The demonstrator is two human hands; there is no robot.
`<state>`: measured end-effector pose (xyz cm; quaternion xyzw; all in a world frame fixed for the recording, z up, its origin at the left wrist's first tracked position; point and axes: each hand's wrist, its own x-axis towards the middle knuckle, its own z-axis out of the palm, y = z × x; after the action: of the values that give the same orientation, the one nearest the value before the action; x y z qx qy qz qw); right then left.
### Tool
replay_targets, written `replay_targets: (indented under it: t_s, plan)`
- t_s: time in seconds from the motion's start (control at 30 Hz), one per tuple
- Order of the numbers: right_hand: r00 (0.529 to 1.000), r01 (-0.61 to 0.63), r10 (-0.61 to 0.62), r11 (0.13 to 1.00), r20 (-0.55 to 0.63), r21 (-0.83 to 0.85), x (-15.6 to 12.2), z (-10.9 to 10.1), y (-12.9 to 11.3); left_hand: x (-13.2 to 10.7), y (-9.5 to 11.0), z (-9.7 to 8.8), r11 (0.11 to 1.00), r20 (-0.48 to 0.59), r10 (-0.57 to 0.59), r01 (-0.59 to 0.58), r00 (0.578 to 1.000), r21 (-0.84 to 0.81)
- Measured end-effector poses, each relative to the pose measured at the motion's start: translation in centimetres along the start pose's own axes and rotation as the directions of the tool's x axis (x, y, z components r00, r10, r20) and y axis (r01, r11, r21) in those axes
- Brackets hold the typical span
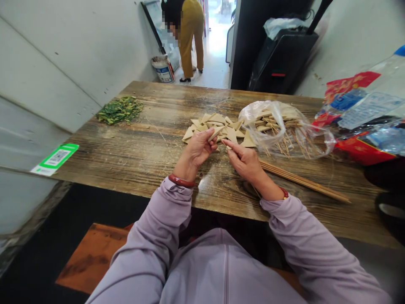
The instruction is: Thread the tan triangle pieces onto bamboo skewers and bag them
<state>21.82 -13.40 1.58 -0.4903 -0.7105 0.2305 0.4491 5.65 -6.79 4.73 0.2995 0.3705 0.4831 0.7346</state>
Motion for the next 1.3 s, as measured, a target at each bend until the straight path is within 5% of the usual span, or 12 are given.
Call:
replay_targets:
  t_s: [0.63,1.3]
  plan:
    - [1.0,-0.007,0.007,1.0,0.022,0.002,-0.03,-0.13,-0.16,-0.26,-0.08,0.28,0.999,0.013,-0.007,0.006,1.0,0.031]
    - [1.0,-0.014,0.014,1.0,-0.007,0.026,0.05,-0.55,-0.37,-0.71,-0.13,0.12,0.948,0.076,0.159,-0.174,0.984,0.267]
